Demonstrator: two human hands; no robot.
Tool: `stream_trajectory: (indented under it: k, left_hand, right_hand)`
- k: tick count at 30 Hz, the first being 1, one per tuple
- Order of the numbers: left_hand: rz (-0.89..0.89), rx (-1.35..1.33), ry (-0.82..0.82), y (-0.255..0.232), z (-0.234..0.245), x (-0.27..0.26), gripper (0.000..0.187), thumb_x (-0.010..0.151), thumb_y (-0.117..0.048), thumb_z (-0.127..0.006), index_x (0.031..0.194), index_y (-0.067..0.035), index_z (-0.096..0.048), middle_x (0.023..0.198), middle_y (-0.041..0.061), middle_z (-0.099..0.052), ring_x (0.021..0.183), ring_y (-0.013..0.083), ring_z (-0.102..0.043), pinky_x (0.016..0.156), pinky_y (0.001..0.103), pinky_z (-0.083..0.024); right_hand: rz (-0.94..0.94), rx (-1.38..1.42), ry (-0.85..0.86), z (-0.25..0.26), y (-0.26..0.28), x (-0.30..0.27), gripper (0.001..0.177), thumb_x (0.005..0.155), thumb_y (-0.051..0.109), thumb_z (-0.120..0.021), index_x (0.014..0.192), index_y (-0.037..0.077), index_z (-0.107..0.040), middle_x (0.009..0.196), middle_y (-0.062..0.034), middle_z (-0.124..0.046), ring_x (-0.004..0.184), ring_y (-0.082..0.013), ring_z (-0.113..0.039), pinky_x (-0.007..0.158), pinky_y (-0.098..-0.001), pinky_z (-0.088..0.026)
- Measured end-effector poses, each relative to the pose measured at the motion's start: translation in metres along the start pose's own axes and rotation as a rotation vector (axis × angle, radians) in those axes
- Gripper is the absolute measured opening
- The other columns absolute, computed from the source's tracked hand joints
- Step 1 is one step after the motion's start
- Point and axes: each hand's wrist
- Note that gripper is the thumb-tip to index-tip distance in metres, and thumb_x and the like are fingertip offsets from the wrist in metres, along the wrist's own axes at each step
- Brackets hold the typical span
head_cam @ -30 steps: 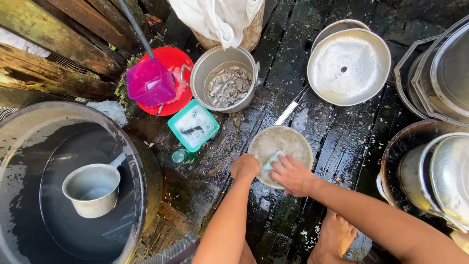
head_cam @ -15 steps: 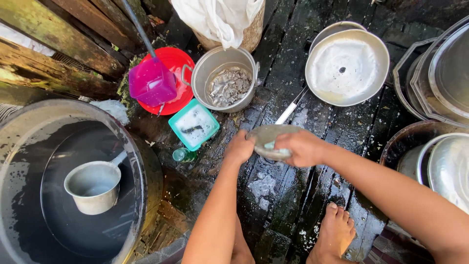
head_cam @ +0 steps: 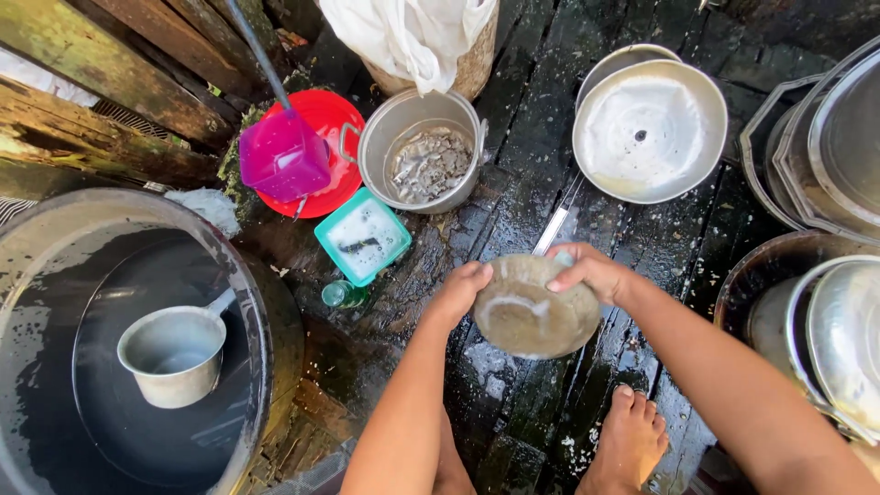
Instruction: Washing various kitchen utensils and pots in buckets of water on a wooden platform.
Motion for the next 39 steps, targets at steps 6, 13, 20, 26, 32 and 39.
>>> stream_trajectory:
  k: [6, 13, 20, 26, 32, 39]
  left_hand:
    - [0.057, -0.014, -0.26, -0.018, -0.022, -0.015, 0.039, 0.097, -0.034, -0.066, 0.115, 0.001, -0.068, 0.106, 0.012, -0.073, 0.095, 0.021, -0.066, 0.087, 0.038, -0.052]
    - [-0.105, 0.255, -0.317, -0.014, -0.031, -0.008, 0.055, 0.082, -0.018, -0.08, 0.133, -0.01, -0.061, 0.133, 0.012, -0.048, 0.122, 0.0268, -0.055, 0.105, 0.038, -0.046]
    - [-0.282, 0.444, -0.358, -0.013, -0.043, -0.011, 0.06, 0.069, -0.004, -0.087, 0.123, -0.013, -0.061, 0.132, 0.012, -0.048, 0.126, 0.0326, -0.052, 0.11, 0.041, -0.044]
    - [-0.297, 0.541, -0.426, -0.01, -0.051, -0.017, 0.051, 0.073, -0.002, -0.083, 0.117, -0.01, -0.061, 0.132, 0.013, -0.049, 0.128, 0.0355, -0.046, 0.11, 0.043, -0.039]
    - [-0.354, 0.803, -0.482, -0.015, -0.062, -0.027, 0.045, 0.08, -0.004, -0.078, 0.12, -0.006, -0.06, 0.133, 0.015, -0.05, 0.13, 0.0372, -0.042, 0.109, 0.046, -0.038]
    - [-0.352, 0.891, -0.513, -0.026, -0.06, -0.046, 0.049, 0.079, -0.02, -0.084, 0.117, -0.004, -0.059, 0.126, 0.016, -0.053, 0.125, 0.0373, -0.045, 0.106, 0.048, -0.038]
  right_hand:
    - [-0.021, 0.143, -0.177, -0.012, -0.012, 0.003, 0.039, 0.063, -0.002, -0.079, 0.1, 0.004, -0.068, 0.091, -0.0139, -0.072, 0.08, -0.0299, -0.072, 0.078, -0.0471, -0.061]
    - [0.177, -0.066, -0.549, 0.006, -0.047, 0.013, 0.024, 0.081, 0.01, -0.082, 0.099, 0.005, -0.067, 0.096, -0.0068, -0.072, 0.083, -0.0171, -0.067, 0.076, -0.0339, -0.055]
    - [0.145, -0.382, -0.989, -0.012, -0.038, 0.0, 0.019, 0.085, 0.022, -0.078, 0.093, 0.006, -0.073, 0.084, -0.009, -0.073, 0.074, -0.0173, -0.065, 0.071, -0.0332, -0.053]
    - [0.158, -0.525, -1.085, -0.013, -0.045, 0.005, 0.022, 0.083, 0.026, -0.079, 0.093, 0.007, -0.075, 0.086, -0.0141, -0.075, 0.076, -0.0227, -0.07, 0.076, -0.0358, -0.055]
    - [0.28, -0.867, -0.96, 0.003, -0.045, 0.007, 0.021, 0.086, 0.025, -0.079, 0.095, 0.006, -0.074, 0.095, -0.0195, -0.073, 0.087, -0.0362, -0.07, 0.081, -0.0437, -0.055]
    - [0.349, -1.291, -0.834, -0.005, 0.002, -0.013, 0.015, 0.092, 0.017, -0.071, 0.102, 0.006, -0.069, 0.107, -0.0176, -0.068, 0.096, -0.0399, -0.068, 0.083, -0.0505, -0.055]
Point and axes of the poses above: each hand's wrist, its own x-axis towards the middle knuckle, its own z-axis out of the back of the hand, y = z × x
